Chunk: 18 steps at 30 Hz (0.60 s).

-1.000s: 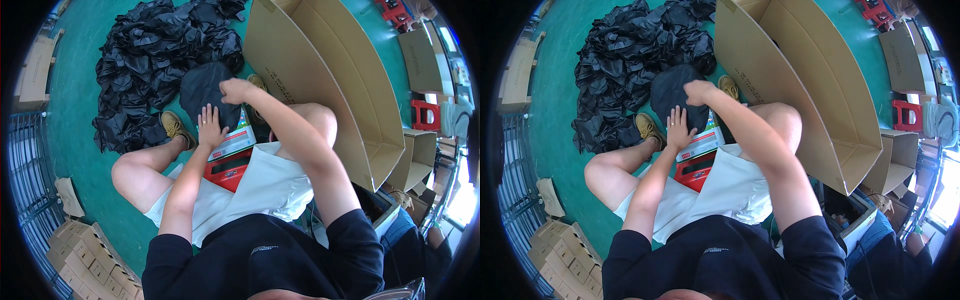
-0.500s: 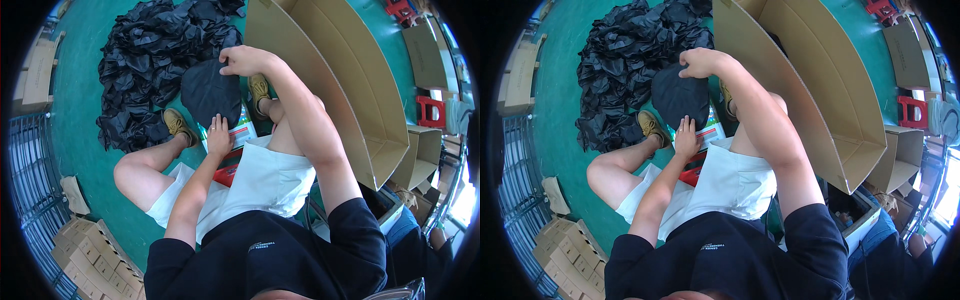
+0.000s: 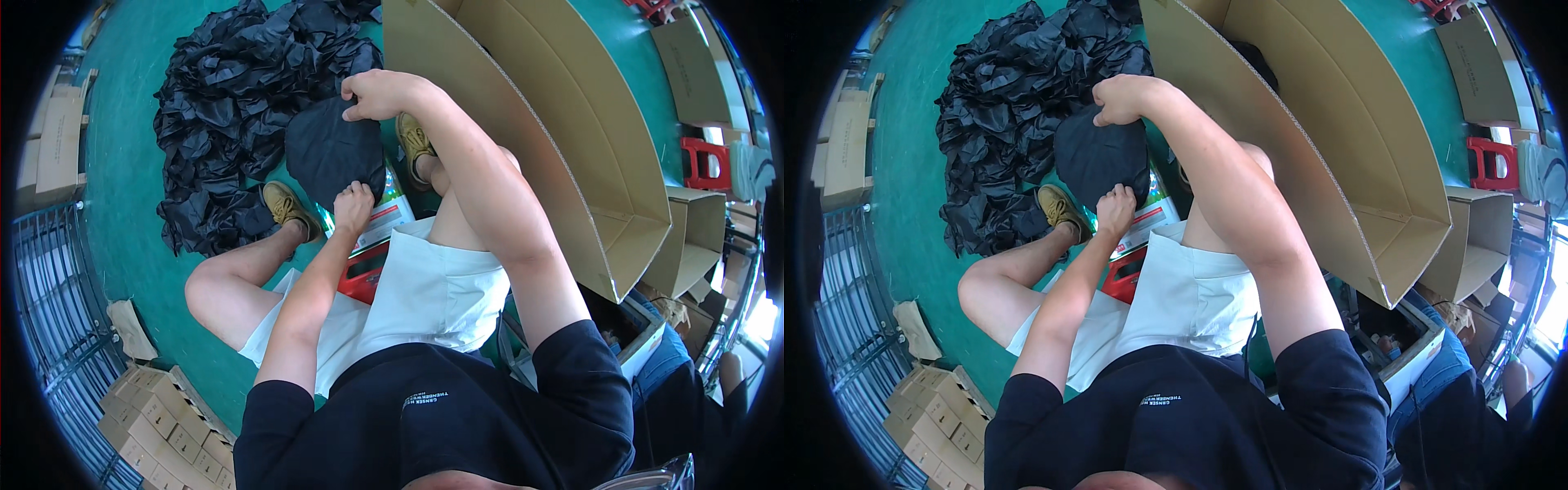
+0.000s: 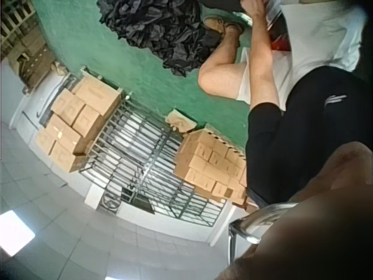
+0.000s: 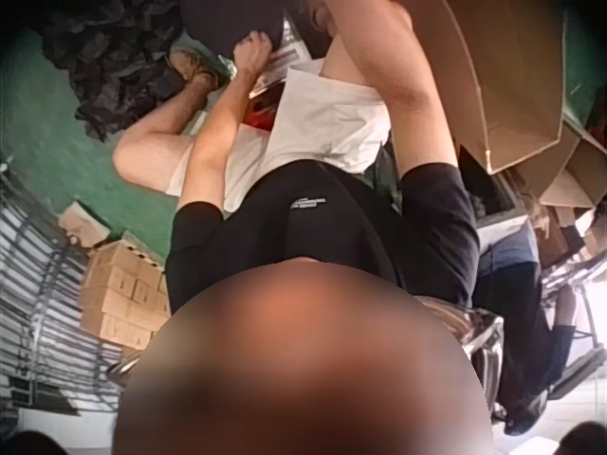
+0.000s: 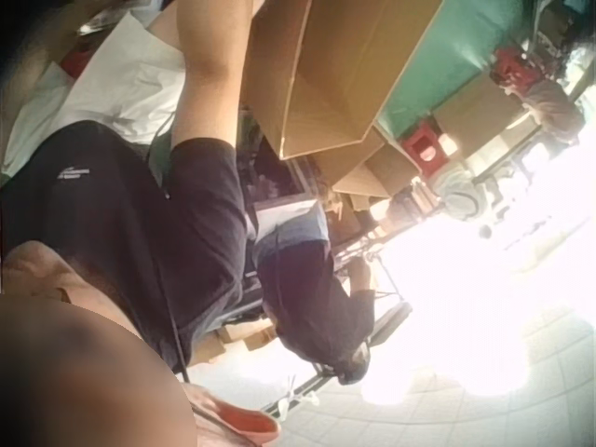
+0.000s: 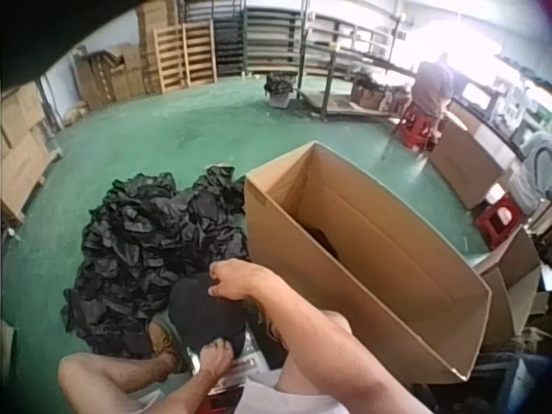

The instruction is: The recorder is inspecting, weighing, and packing black fabric bags into a cardboard box on a warehouse floor.

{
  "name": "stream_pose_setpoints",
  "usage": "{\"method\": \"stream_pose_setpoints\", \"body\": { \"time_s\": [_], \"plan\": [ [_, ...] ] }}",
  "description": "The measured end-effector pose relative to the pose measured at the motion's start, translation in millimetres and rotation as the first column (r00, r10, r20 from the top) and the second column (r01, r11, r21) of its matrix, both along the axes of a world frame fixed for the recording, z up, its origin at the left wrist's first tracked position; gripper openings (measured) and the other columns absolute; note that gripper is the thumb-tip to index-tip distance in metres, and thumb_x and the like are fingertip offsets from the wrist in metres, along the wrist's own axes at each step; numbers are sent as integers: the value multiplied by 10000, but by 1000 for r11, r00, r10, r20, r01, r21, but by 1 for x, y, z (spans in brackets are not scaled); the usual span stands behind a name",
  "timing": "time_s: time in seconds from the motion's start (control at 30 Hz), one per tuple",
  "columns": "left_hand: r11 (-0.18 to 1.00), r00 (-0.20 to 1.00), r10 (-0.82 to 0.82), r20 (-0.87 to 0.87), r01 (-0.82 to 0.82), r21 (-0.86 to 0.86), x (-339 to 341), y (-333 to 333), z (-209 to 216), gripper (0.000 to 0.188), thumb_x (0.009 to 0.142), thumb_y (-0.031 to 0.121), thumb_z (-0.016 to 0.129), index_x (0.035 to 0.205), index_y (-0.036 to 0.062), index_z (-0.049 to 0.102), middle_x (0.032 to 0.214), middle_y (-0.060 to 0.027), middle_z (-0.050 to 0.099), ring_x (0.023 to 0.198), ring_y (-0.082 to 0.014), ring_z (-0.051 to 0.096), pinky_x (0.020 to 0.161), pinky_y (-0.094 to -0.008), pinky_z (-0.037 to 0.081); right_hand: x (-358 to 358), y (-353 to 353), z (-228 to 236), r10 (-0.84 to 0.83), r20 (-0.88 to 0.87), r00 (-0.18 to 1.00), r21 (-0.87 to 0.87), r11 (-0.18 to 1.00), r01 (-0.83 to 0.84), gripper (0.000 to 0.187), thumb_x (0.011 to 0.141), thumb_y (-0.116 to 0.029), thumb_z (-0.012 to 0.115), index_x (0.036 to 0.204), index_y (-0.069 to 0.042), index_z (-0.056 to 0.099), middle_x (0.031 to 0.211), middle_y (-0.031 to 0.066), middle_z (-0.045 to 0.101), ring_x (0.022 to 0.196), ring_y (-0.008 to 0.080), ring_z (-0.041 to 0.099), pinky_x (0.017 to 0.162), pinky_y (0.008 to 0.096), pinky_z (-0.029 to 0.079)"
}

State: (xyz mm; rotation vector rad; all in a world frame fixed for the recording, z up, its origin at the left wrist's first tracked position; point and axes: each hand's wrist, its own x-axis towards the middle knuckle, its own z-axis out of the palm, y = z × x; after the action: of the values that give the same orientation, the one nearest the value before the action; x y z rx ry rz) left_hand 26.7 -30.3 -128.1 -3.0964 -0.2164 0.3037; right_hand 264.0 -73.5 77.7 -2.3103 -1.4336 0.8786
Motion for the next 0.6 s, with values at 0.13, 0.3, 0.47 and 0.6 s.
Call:
{"method": "stream_pose_setpoints", "body": {
  "time_s": [0.13, 0.3, 0.47, 0.6],
  "plan": [
    [999, 999, -28, -24, 27, -36, -1, 2, -4, 122, 840, 95, 551, 828, 45, 662, 857, -128, 656, 765, -273, 712, 660, -369, 582, 1, 0, 4, -5, -12, 1000, -15, 1000, 5, 518, 879, -378, 683, 1260, -40, 590, 1134, 190, 683, 1076, 338, 646, 931, 409, 496],
    [998, 999, -51, -14, 50, -36, -4, 1, -8, 117, 831, 96, 557, 847, 38, 657, 857, -132, 657, 751, -273, 714, 624, -371, 580, 0, 2, 5, 3, -9, 1000, -21, 1000, -3, 526, 886, -382, 677, 1279, -46, 580, 1164, 192, 675, 1104, 343, 637, 949, 413, 490],
    [998, 997, -55, -52, 52, -42, -2, -2, -4, 137, 836, 83, 556, 856, 37, 684, 861, -139, 668, 779, -271, 718, 647, -353, 586, -1, -3, 7, 3, -13, 1000, -22, 1000, -3, 528, 889, -383, 673, 1290, -53, 576, 1203, 192, 660, 1134, 344, 625, 964, 419, 485],
    [998, 997, -61, -50, 60, -33, -8, -6, -5, 133, 834, 82, 560, 851, 43, 686, 857, -137, 668, 775, -266, 718, 647, -351, 589, 0, -3, 6, 0, -10, 1000, -27, 1000, 0, 533, 887, -386, 673, 1291, -53, 576, 1216, 193, 654, 1147, 347, 618, 975, 422, 479]
  ]
}}
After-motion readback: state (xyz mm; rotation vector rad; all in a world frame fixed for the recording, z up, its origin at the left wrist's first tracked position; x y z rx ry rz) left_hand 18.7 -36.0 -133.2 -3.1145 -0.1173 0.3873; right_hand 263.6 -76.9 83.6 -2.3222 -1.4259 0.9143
